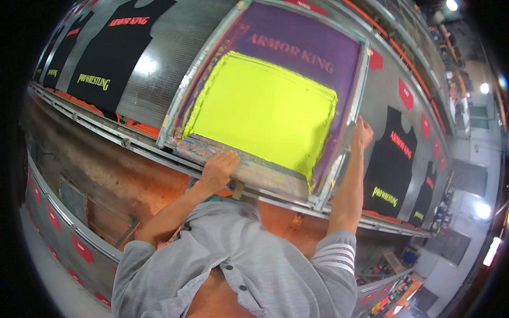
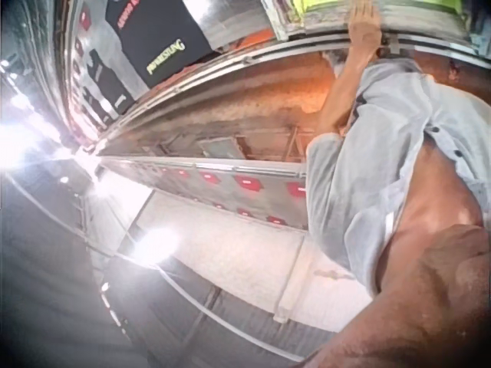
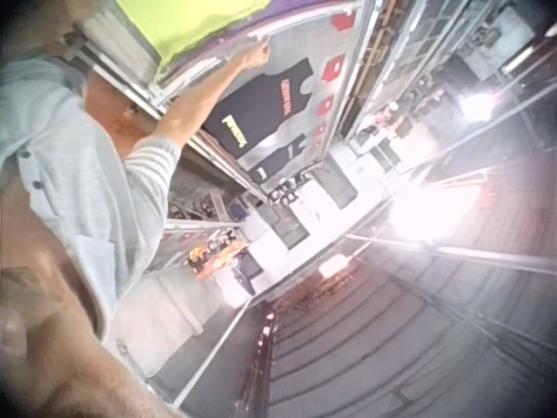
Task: The person performs screen printing on a series of black t-shirts. They repeatedly pull a squeegee across a screen to apply neon yellow ink, then lift the screen to reveal the printed text 'PRO WRESTLING' before moving to the next shirt.
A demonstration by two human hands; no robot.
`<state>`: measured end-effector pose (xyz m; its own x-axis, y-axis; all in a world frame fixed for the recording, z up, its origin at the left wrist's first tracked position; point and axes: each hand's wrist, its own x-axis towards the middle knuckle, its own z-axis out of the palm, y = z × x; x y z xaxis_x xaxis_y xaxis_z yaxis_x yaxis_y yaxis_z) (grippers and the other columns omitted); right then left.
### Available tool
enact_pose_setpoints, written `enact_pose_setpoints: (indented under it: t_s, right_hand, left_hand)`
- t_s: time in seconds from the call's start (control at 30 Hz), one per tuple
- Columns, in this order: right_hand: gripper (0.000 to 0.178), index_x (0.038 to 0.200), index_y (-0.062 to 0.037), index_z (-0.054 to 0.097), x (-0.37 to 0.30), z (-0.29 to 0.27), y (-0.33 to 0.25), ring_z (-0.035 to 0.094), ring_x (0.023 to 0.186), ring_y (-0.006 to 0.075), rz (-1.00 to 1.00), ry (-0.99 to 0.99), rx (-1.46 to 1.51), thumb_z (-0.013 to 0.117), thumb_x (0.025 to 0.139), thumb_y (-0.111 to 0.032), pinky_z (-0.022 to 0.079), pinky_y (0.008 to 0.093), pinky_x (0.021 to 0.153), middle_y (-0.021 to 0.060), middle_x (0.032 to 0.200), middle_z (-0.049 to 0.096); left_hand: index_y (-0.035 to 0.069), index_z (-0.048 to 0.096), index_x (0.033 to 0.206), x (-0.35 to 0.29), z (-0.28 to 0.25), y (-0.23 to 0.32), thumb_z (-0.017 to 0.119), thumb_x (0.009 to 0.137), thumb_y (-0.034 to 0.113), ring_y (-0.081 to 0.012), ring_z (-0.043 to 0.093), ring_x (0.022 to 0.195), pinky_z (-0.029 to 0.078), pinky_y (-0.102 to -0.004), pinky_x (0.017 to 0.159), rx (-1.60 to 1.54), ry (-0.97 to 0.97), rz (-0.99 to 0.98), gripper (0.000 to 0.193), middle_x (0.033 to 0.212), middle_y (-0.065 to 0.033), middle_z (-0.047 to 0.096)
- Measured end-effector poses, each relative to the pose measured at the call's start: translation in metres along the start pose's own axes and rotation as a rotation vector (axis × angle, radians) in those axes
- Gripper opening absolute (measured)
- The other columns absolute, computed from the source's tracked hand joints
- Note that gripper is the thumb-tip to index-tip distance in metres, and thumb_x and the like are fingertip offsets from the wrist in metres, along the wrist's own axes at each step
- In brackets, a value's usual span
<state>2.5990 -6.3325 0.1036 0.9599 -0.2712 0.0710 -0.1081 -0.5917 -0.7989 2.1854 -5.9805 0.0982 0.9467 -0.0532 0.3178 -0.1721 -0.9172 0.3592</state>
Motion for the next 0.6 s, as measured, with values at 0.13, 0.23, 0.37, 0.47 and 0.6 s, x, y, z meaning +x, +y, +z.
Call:
enact_pose_setpoints:
  t_s: [0.13,0.23,0.37,0.47,0.6]
  right_hand:
    - [0.055,0.103,0.0074,0.072,-0.021,-0.029,-0.051,0.062,0.08,0.0191,0.008,0.025,-0.003,0.073,0.084,-0.044,0.05,0.0349,0.076,0.012,0.086,0.07]
    - [0.044,0.074,-0.0007,0.067,-0.067,-0.03,-0.087,0.044,0.058,0.0128,-0.114,0.076,0.109,0.074,0.085,-0.042,0.038,0.0342,0.056,-0.0008,0.061,0.049]
    - [0.037,0.073,-0.0046,0.069,-0.146,0.017,-0.147,0.041,0.052,0.0099,-0.019,0.164,0.228,0.074,0.086,-0.038,0.032,0.0315,0.047,-0.003,0.056,0.045]
    - [0.035,0.081,-0.0018,0.072,-0.193,0.065,-0.207,0.052,0.057,0.0144,0.031,0.155,0.085,0.072,0.085,-0.036,0.041,0.0331,0.051,0.003,0.066,0.058]
    - [0.03,0.086,-0.0027,0.072,-0.245,0.178,-0.287,0.061,0.066,0.0171,0.018,0.019,0.275,0.071,0.086,-0.033,0.05,0.0344,0.059,0.0054,0.075,0.064]
  left_hand:
    - [0.001,0.063,0.098,-0.007,-0.028,-0.018,0.057,0.076,0.009,-0.0307,0.063,0.101,0.049,-0.0386,0.087,-0.073,0.059,0.023,0.024,0.102,-0.0144,0.065]
    - [0.004,0.062,0.089,-0.028,-0.053,-0.055,0.056,0.078,0.01,-0.0291,0.064,0.093,0.049,-0.0383,0.082,-0.123,-0.012,0.02,0.014,0.093,-0.0125,0.065]
    - [0.006,0.062,0.083,-0.061,-0.103,-0.137,0.056,0.079,0.009,-0.0292,0.065,0.084,0.05,-0.039,0.076,-0.127,0.134,0.04,0.008,0.085,-0.0116,0.065]
    - [0.008,0.067,0.08,-0.076,-0.149,-0.209,0.06,0.077,0.01,-0.0281,0.068,0.082,0.051,-0.0391,0.074,-0.098,0.031,-0.001,0.008,0.082,-0.0101,0.068]
    - [0.004,0.066,0.083,-0.099,-0.206,-0.323,0.065,0.074,0.012,-0.0338,0.069,0.084,0.053,-0.0451,0.073,-0.132,-0.135,-0.122,0.012,0.084,-0.0147,0.069]
